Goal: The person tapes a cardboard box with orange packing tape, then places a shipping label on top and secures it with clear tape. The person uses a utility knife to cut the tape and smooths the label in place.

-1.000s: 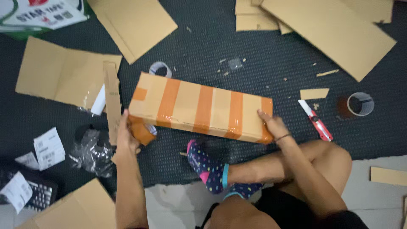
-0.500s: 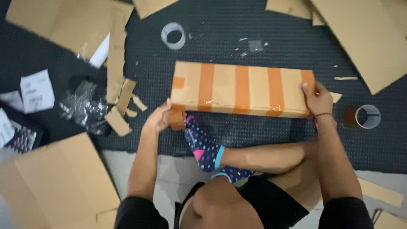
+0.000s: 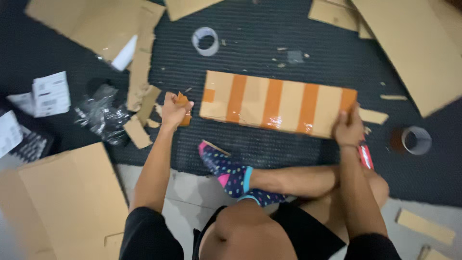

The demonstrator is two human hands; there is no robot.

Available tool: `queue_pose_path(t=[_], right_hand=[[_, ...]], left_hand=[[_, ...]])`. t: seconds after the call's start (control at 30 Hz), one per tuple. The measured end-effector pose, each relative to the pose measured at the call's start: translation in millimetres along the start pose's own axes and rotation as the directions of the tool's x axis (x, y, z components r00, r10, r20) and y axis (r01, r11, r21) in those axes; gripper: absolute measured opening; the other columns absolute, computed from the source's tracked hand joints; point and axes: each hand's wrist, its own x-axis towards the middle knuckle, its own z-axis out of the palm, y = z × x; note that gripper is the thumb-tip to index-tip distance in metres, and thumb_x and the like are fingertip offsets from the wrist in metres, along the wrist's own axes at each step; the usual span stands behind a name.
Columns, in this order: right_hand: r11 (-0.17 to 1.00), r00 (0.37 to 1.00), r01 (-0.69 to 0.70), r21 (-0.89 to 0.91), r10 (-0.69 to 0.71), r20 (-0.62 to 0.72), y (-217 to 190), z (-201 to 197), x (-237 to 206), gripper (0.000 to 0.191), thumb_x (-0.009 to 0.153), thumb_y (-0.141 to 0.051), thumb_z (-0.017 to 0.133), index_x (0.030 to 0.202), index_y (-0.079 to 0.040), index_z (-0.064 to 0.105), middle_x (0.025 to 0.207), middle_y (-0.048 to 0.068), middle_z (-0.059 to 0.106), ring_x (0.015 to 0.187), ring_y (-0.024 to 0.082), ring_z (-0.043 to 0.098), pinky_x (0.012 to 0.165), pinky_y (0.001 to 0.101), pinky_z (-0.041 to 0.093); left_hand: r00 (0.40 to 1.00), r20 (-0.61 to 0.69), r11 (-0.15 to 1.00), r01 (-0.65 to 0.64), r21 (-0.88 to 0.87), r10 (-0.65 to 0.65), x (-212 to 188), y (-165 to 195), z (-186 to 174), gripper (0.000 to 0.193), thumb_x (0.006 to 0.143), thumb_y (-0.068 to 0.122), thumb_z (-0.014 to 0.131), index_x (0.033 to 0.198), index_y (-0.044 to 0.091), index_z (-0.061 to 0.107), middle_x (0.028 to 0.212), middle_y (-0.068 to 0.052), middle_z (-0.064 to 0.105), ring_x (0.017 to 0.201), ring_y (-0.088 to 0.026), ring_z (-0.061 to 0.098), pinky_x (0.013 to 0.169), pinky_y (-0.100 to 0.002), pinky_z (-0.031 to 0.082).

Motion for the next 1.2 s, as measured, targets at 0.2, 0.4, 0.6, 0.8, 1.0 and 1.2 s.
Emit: queue_pose_path(t=[0.2,0.4,0.6,0.8,1.0,1.2], right_hand=[[0.995,0.999,0.021,-0.101,-0.019,0.028,7.2,-8.0,4.0,0.059,0.107,-0.031,0.061,0.154,0.0,0.042,0.141,0.034,0.057,0.132,0.048,0.055,0.11,0.0483,0.045],[0.97,0.98,-0.078,-0.228,0.116,0.16,9.9,-7.6,51.0,0.056,0.105,-0.031,0.061,0.154,-0.01,0.044,0.137,0.03,0.06,0.127,0.048,0.057,0.108,0.0497,0.044],[0.974,0.945,-0.151,-0.169,0.193,0.266,-16.0,-3.7,60.5,0.059,0.106,-0.028,0.052,0.16,-0.013,0.034,0.143,0.028,0.055,0.132,0.045,0.052,0.109,0.0493,0.042],[0.908,0.895,-0.214,-0.361,0.33,0.299,-59.4,15.0,57.6,0.063,0.105,-0.032,0.044,0.166,-0.03,0.029,0.143,0.028,0.058,0.133,0.046,0.056,0.113,0.0535,0.042],[0.843,0.874,-0.237,-0.482,0.402,0.274,-73.4,32.5,54.4,0.063,0.11,-0.049,0.032,0.169,-0.035,0.017,0.154,0.027,0.043,0.136,0.05,0.041,0.117,0.0598,0.028],[0.865,0.908,-0.173,-0.471,0.325,0.263,-70.1,42.9,57.8,0.063,0.111,-0.05,0.034,0.17,-0.032,0.02,0.153,0.029,0.045,0.134,0.053,0.043,0.115,0.0617,0.03]], left_hand=[[0.985,-0.134,0.969,-0.08,0.233,0.113,-18.5,2.3,51.2,0.055,0.069,0.027,0.092,0.104,0.004,0.057,0.099,-0.02,0.071,0.095,-0.038,0.071,0.083,-0.046,0.055],[0.996,-0.084,0.977,0.015,0.213,0.003,-54.9,-11.6,61.1,0.045,0.07,0.022,0.088,0.1,0.005,0.058,0.094,-0.019,0.071,0.093,-0.037,0.071,0.084,-0.045,0.056],[0.965,-0.198,0.959,0.121,-0.256,-0.175,-24.1,-16.1,51.1,0.047,0.072,0.018,0.09,0.097,0.007,0.051,0.082,-0.008,0.067,0.067,-0.021,0.068,0.06,-0.038,0.058],[0.957,-0.234,0.94,0.088,-0.329,-0.171,42.3,-18.1,22.1,0.044,0.077,0.022,0.098,0.089,0.004,0.06,0.075,-0.008,0.065,0.06,-0.018,0.065,0.05,-0.034,0.052],[0.912,0.023,0.895,0.407,-0.183,-0.41,77.3,-4.8,8.1,0.076,0.058,0.043,0.094,0.104,-0.008,0.059,0.099,-0.022,0.072,0.087,-0.034,0.078,0.064,-0.048,0.067],[0.986,-0.07,0.981,0.157,0.115,-0.149,83.9,-5.8,16.3,0.09,0.057,0.054,0.095,0.111,-0.01,0.062,0.112,-0.03,0.07,0.11,-0.039,0.069,0.094,-0.04,0.055]])
